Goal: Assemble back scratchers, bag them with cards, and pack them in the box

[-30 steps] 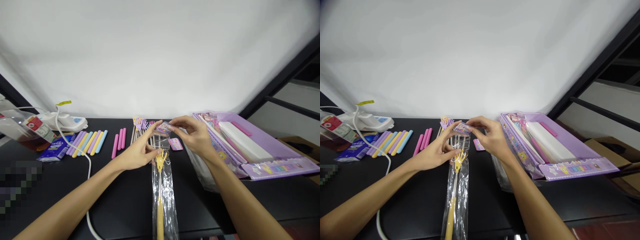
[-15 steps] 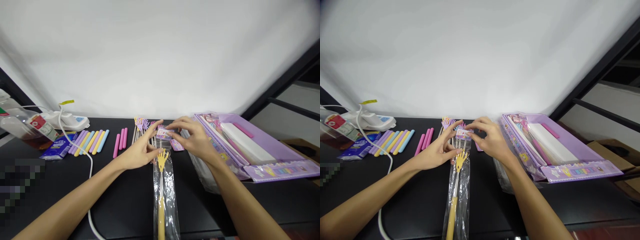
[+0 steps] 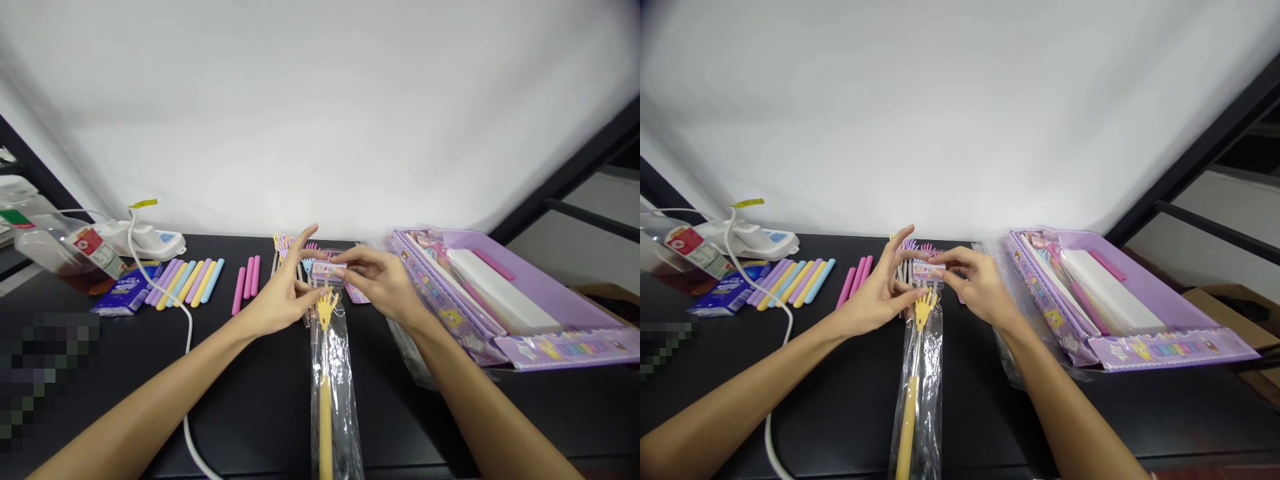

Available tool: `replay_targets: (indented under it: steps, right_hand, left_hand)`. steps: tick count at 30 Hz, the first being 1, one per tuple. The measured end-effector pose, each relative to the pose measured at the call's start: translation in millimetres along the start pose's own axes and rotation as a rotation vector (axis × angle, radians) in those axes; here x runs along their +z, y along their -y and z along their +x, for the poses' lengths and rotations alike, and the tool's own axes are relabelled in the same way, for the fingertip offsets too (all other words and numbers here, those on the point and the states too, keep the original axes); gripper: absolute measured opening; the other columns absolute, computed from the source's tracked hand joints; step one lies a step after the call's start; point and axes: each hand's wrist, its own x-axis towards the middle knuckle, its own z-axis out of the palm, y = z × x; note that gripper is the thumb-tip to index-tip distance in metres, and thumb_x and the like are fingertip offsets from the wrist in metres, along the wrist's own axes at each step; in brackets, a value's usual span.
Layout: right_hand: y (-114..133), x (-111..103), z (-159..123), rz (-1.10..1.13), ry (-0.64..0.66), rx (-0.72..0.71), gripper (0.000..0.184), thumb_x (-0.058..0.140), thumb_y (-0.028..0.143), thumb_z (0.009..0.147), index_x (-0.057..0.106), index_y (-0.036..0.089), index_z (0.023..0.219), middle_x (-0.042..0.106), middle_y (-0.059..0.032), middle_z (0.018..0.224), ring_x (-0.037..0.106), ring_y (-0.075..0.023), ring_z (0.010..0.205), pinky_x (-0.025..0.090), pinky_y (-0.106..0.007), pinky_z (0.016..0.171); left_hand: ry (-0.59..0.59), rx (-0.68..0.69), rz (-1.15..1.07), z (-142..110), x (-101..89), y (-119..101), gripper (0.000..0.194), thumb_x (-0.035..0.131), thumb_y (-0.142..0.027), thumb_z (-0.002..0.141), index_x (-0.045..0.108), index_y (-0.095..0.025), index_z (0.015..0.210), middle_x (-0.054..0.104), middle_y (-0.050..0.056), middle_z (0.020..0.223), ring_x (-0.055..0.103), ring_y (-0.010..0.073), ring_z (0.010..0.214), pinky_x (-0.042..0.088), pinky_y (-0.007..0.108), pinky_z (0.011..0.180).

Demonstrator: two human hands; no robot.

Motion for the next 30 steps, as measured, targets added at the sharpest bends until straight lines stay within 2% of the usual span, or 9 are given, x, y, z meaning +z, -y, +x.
replay_targets:
  steps: [3,10,14,19,24,26,29,30]
  right_hand:
    - [-1,2,1,0.005,-0.009,-0.027,0.012,0.074,0.029,0.086,0.077,0.021,0.094,0.076,-0.0052,0.098,0.072,-0.0206,0.097,0.058,-0.037,0.09]
    - [3,6,3,0.03,-0.208,-0.061,0.016,0.083,0.03,0.077,0.074,0.02,0.086,0.074,-0.0022,0.086,0.07,-0.0162,0.079,0.058,-0.03,0.077]
    - [4,4,2,0.001,-0.174,-0.033,0.017,0.079,0.034,0.081,0.071,0.019,0.084,0.072,-0.0026,0.085,0.069,-0.0165,0.079,0.058,-0.031,0.074]
    - [-1,0,1,-0.048,-0.038,-0.042,0.021,0.081,0.029,0.079,0.069,0.02,0.094,0.071,-0.0028,0.095,0.069,-0.0177,0.086,0.058,-0.034,0.081]
    - [-1,2,1,-0.105,-0.054,-0.078,0.016,0.076,0.033,0.084,0.067,0.02,0.083,0.07,-0.0034,0.087,0.068,-0.018,0.081,0.058,-0.036,0.08]
    - [2,4,-1,-0.111,-0.075,-0.097,0.018,0.077,0.032,0.083,0.067,0.021,0.093,0.07,-0.0034,0.092,0.068,-0.0177,0.082,0.058,-0.035,0.078]
    - [7,4,-3,-0.087,-0.099,-0.102,0.046,0.08,0.031,0.08,0.058,0.027,0.12,0.069,-0.0014,0.095,0.069,-0.0177,0.084,0.058,-0.033,0.076]
    - [8,3,-4,-0.076,-0.107,-0.092,0.05,0.079,0.032,0.081,0.055,0.028,0.125,0.069,-0.0006,0.093,0.069,-0.0176,0.083,0.058,-0.033,0.075]
  left_hand:
    - [0.011,-0.003,-0.004,-1,1.0,0,0.094,0.069,-0.028,0.089,0.007,-0.055,0.154,0.033,0.012,0.158,0.063,0.0057,0.055,0.059,0.03,0.053]
    - [-0.026,-0.063,0.015,-2,2.6,2,0.097,0.072,-0.031,0.088,0.006,-0.054,0.155,0.029,0.017,0.157,0.067,0.009,0.058,0.059,0.031,0.053]
    - [-0.029,-0.041,0.004,-1,2.2,1,0.097,0.073,-0.032,0.087,0.008,-0.053,0.156,0.031,0.017,0.156,0.066,0.0081,0.057,0.057,0.028,0.051]
    - [-0.028,-0.038,0.002,-1,1.8,0,0.098,0.073,-0.032,0.086,0.006,-0.054,0.155,0.026,0.018,0.159,0.065,0.0067,0.057,0.057,0.027,0.052]
    - [-0.03,-0.057,0.023,-2,2.0,-1,0.098,0.072,-0.038,0.087,0.005,-0.052,0.156,0.03,0.018,0.157,0.064,0.0068,0.057,0.058,0.029,0.053]
    - [-0.036,-0.053,0.029,-1,2.1,-2,0.096,0.073,-0.039,0.086,0.007,-0.052,0.156,0.032,0.018,0.156,0.063,0.0062,0.056,0.058,0.029,0.053]
    - [-0.05,-0.076,0.047,0,2.3,-3,0.09,0.07,-0.038,0.088,0.01,-0.049,0.155,0.039,0.018,0.15,0.065,0.0079,0.058,0.057,0.028,0.052]
    - [-0.052,-0.085,0.048,0,2.4,-3,0.089,0.07,-0.038,0.089,0.011,-0.048,0.155,0.041,0.017,0.147,0.065,0.0088,0.059,0.056,0.028,0.051]
